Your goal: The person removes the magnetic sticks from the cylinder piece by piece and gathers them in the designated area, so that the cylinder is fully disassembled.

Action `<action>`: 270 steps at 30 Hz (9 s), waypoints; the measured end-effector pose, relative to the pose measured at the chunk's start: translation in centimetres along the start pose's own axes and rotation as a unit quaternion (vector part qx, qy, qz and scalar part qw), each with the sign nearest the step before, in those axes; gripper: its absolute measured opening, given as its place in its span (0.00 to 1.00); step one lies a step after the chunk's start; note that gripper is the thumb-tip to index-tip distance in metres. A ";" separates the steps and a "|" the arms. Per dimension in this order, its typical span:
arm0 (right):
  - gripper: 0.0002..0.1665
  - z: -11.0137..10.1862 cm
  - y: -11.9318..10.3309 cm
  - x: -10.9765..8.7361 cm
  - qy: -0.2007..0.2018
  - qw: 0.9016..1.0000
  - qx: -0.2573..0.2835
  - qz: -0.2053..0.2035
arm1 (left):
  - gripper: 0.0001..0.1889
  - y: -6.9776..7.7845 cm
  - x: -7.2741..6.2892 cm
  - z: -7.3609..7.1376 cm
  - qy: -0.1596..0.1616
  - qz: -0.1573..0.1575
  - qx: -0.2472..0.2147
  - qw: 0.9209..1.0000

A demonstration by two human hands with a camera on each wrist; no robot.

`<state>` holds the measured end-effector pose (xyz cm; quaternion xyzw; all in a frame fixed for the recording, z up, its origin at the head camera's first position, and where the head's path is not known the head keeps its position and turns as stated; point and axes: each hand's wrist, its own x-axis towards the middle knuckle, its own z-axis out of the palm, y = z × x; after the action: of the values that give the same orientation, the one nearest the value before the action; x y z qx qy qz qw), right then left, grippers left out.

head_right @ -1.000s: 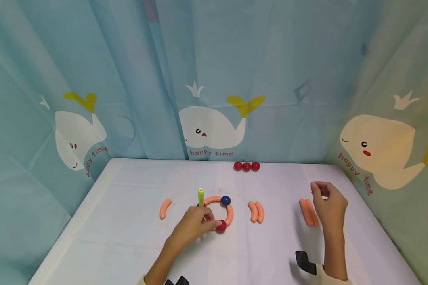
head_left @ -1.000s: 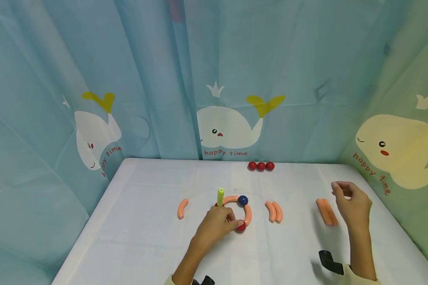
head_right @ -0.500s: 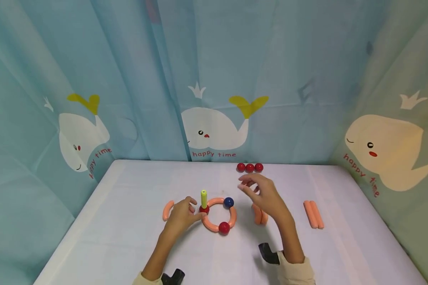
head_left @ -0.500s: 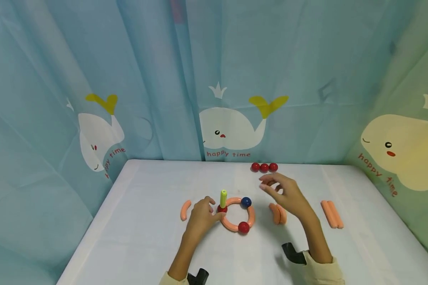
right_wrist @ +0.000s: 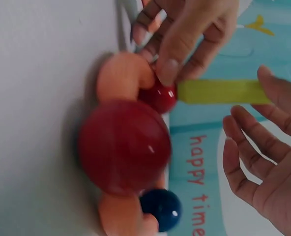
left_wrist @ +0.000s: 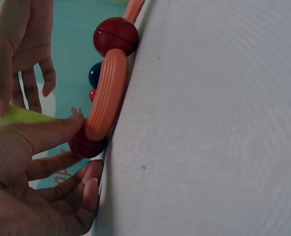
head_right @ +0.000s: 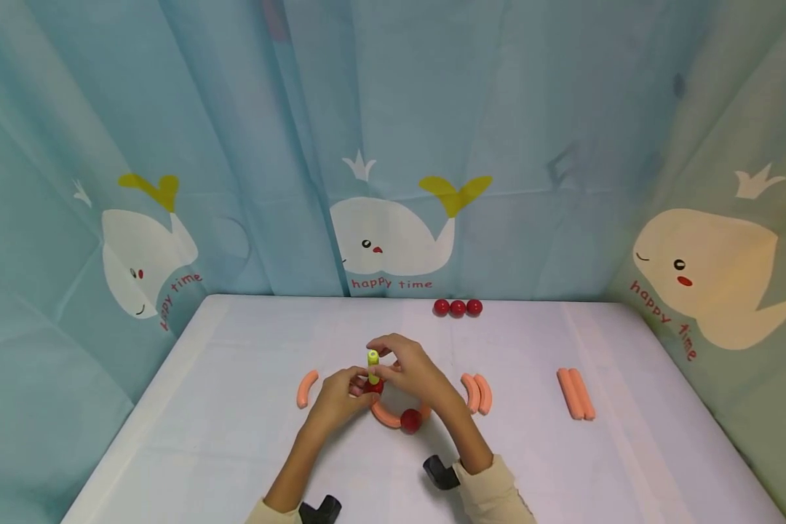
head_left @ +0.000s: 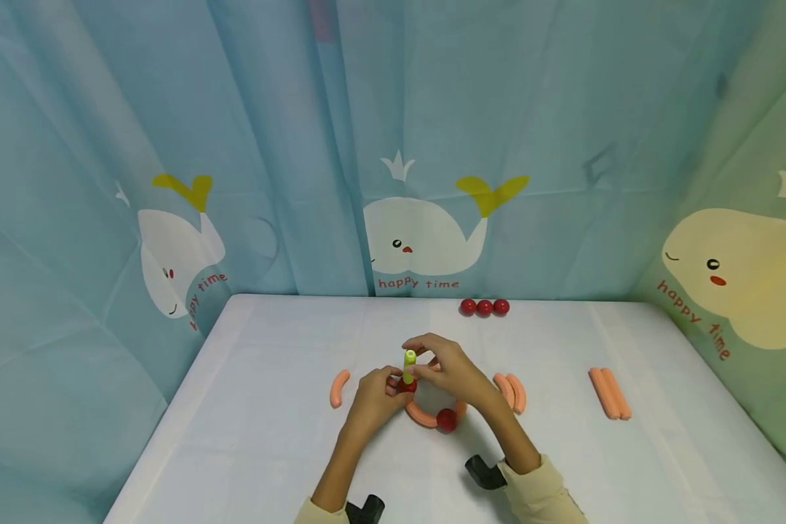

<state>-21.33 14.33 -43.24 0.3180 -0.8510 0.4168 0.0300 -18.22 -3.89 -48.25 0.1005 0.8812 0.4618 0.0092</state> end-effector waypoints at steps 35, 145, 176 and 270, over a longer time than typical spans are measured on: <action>0.14 2.5 1.0 -2.6 0.082 0.937 0.166 0.297 | 0.17 -0.4 0.4 0.7 0.016 0.003 0.005 1.000; 0.30 -16.4 10.6 -18.9 0.223 0.805 -0.073 0.545 | 0.16 0.2 0.0 1.1 0.026 -0.024 0.027 0.999; 0.33 -17.0 6.5 -17.4 0.215 0.872 -0.134 0.419 | 0.17 0.1 -0.2 1.2 0.028 -0.016 0.032 0.999; 0.13 -1.0 3.1 -4.7 -0.006 0.986 -0.103 0.129 | 0.24 1.2 -1.9 0.9 -0.014 -0.052 0.065 0.996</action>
<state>-19.55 18.89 -46.20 0.2036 -0.9234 0.3252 0.0038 -16.04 -2.83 -47.97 0.0612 0.9131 0.4012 0.0388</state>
